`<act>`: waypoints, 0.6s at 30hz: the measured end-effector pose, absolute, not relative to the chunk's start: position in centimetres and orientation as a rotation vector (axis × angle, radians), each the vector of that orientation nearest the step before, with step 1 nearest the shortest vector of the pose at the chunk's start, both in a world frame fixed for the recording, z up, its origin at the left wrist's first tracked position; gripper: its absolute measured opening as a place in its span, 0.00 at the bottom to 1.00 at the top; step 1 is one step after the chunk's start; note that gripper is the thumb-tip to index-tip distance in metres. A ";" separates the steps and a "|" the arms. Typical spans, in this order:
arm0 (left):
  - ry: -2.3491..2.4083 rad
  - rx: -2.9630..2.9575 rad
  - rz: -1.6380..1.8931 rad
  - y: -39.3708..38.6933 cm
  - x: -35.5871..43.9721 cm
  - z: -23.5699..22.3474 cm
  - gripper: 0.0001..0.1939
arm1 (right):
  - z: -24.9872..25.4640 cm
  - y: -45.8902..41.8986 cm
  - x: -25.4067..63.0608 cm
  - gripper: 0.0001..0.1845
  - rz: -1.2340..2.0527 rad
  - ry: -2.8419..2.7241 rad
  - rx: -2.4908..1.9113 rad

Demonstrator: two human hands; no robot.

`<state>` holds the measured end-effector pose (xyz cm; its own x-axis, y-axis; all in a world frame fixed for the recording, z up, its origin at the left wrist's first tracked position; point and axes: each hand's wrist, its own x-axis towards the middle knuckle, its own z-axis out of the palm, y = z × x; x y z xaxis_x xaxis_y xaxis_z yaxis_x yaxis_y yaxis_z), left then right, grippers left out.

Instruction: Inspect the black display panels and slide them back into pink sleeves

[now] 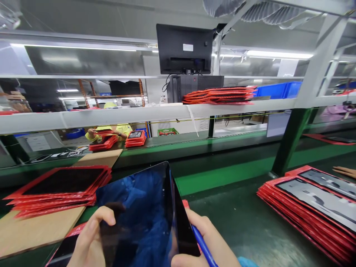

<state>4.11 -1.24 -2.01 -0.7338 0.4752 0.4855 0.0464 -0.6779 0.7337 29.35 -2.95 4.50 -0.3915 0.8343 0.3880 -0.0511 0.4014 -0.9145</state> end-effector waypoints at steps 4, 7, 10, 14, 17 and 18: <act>1.084 1.009 2.438 -1.6 5.0 -0.3 0.06 | 3.6 -2.8 29.5 0.43 0.855 -1.812 -0.704; 1.102 1.079 2.314 -2.1 5.8 1.4 0.12 | 3.4 -2.7 29.4 0.51 0.607 -1.884 -0.687; 1.089 1.197 2.320 -2.4 6.2 2.5 0.13 | 3.5 -2.7 29.3 0.49 0.471 -1.918 -0.652; 1.109 1.431 2.369 -2.6 6.6 3.0 0.08 | 3.2 -2.8 29.1 0.43 0.280 -1.988 -0.562; 1.071 1.526 2.425 -2.5 7.5 3.1 0.05 | 2.6 -3.1 29.4 0.39 0.181 -1.977 -0.545; 1.048 1.543 2.449 -2.5 7.9 3.2 0.05 | 2.4 -3.2 29.6 0.35 0.174 -1.951 -0.549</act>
